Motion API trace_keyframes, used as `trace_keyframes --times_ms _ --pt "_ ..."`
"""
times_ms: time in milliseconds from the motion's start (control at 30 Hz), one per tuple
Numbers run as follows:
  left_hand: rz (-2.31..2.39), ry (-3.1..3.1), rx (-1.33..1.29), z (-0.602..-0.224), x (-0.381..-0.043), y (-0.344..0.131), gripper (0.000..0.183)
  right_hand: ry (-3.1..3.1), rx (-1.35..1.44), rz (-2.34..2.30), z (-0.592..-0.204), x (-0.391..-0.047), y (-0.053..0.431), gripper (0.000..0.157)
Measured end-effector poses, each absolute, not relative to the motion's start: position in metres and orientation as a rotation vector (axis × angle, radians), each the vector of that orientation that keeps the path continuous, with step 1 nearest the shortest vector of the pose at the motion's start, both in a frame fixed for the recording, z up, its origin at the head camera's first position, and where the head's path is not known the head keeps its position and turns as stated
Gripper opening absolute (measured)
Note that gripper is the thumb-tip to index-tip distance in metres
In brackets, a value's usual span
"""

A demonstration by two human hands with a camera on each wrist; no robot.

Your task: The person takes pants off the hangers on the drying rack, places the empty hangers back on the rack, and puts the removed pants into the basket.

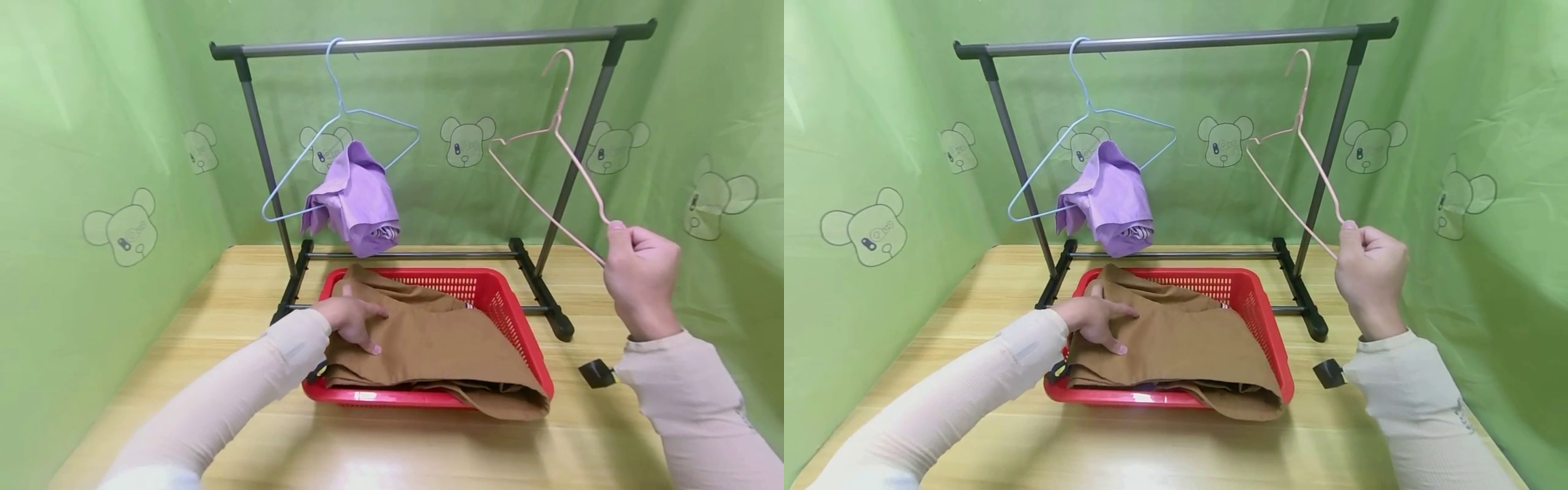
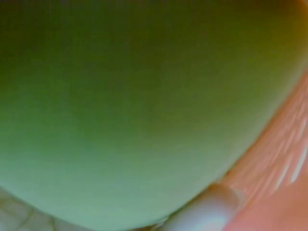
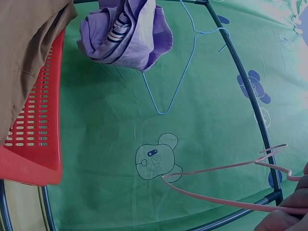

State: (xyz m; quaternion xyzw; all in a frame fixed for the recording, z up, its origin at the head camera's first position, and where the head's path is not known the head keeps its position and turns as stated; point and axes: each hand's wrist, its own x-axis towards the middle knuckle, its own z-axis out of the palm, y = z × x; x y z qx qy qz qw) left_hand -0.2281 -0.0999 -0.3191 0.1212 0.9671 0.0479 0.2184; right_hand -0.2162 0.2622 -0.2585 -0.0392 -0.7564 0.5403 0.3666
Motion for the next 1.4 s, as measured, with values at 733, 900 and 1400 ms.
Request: trace_keyframes --times_ms 733,900,1400 --pt "-0.461 2.568 0.429 -0.339 -0.242 -0.076 0.078 -1.951 -0.106 1.372 -0.261 -0.217 0.264 0.051" --pt "-0.402 2.584 0.351 -0.343 -0.243 -0.075 0.079 -1.954 -0.091 1.368 -0.26 -0.218 0.262 0.051" --pt "-0.296 2.575 0.275 -0.357 -0.244 -0.072 0.082 -1.954 -0.066 1.375 -0.255 -0.22 0.258 0.05"
